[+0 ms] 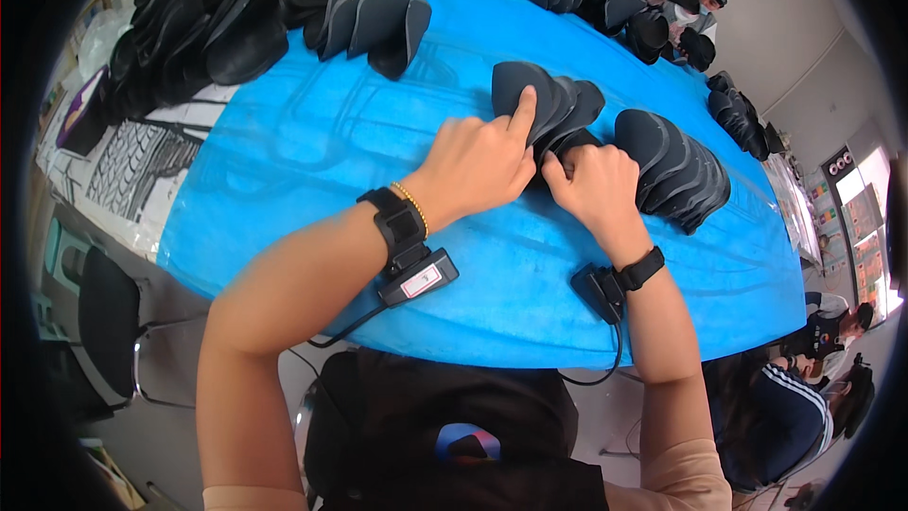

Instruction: Organizing and stacking grey shoe components on a table in a manufacturing facility.

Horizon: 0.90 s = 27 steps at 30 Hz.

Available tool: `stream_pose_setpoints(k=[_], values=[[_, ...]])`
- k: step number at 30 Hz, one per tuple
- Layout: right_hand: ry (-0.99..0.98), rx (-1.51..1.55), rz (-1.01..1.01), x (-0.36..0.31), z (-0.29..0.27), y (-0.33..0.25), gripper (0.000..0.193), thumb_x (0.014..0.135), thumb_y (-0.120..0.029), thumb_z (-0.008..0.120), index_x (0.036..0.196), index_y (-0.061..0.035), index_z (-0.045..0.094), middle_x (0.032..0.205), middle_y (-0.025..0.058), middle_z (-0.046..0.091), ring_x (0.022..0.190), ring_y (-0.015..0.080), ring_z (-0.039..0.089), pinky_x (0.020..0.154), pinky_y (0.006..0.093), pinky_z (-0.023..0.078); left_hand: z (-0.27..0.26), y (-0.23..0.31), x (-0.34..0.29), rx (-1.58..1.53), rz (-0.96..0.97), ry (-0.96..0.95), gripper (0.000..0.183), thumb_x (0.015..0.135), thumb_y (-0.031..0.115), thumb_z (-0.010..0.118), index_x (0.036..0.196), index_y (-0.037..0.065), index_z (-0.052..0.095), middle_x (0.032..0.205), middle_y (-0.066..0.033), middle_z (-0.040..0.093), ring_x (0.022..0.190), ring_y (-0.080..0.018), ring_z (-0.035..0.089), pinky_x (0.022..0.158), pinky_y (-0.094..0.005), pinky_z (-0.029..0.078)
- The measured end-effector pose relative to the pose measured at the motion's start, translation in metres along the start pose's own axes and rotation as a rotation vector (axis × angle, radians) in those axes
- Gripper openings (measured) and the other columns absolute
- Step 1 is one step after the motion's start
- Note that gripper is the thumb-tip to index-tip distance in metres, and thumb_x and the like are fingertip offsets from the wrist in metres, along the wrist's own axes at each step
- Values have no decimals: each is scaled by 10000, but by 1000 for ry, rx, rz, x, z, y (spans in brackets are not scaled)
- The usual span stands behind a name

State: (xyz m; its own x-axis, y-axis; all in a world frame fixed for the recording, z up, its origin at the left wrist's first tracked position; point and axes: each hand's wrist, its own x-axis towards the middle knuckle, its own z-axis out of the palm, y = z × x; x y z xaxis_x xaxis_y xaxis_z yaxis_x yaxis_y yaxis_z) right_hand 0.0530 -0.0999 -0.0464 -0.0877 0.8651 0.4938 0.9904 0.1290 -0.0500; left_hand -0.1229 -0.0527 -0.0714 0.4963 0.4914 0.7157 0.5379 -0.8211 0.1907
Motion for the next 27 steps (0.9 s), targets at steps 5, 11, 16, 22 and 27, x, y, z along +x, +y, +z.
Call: stream_pose_setpoints(k=[5, 11, 16, 22, 27], values=[[-32, -63, -83, 0, 9, 7, 341, 784, -228, 544, 541, 6, 594, 582, 231, 581, 519, 392, 585, 483, 471, 476, 1, 0, 1, -6, -6, 2, 630, 816, 201, 602, 1353, -75, 422, 702, -156, 637, 500, -316, 591, 450, -422, 465], [-71, 283, -125, -5, 7, 19, 297, 834, -150, 499, 618, 42, 564, 591, 252, 544, 577, 438, 557, 554, 474, 470, 0, -2, -1, -20, -26, -21, 628, 817, 209, 606, 1348, -75, 429, 721, -165, 646, 525, -309, 609, 469, -411, 477], [-86, 406, -8, -11, -1, 23, 300, 844, -145, 501, 631, 57, 558, 606, 248, 553, 571, 423, 554, 554, 470, 449, -3, -2, -3, -51, -131, -34, 712, 815, 275, 627, 1390, -61, 374, 750, -165, 652, 580, -321, 630, 491, -425, 484], [-11, -95, -34, -17, -10, 8, 378, 779, -295, 592, 565, 16, 596, 539, 219, 557, 505, 375, 584, 500, 443, 472, -7, -2, -2, -22, -153, -167, 758, 811, 298, 636, 1421, -36, 336, 769, -169, 652, 607, -331, 637, 503, -434, 492], [-156, -268, 12, -21, -11, -4, 398, 783, -327, 599, 562, 2, 637, 537, 217, 584, 504, 376, 612, 479, 449, 490, -6, -4, -3, -23, -139, -163, 753, 815, 289, 639, 1416, -50, 335, 772, -174, 650, 617, -333, 640, 501, -433, 493]])
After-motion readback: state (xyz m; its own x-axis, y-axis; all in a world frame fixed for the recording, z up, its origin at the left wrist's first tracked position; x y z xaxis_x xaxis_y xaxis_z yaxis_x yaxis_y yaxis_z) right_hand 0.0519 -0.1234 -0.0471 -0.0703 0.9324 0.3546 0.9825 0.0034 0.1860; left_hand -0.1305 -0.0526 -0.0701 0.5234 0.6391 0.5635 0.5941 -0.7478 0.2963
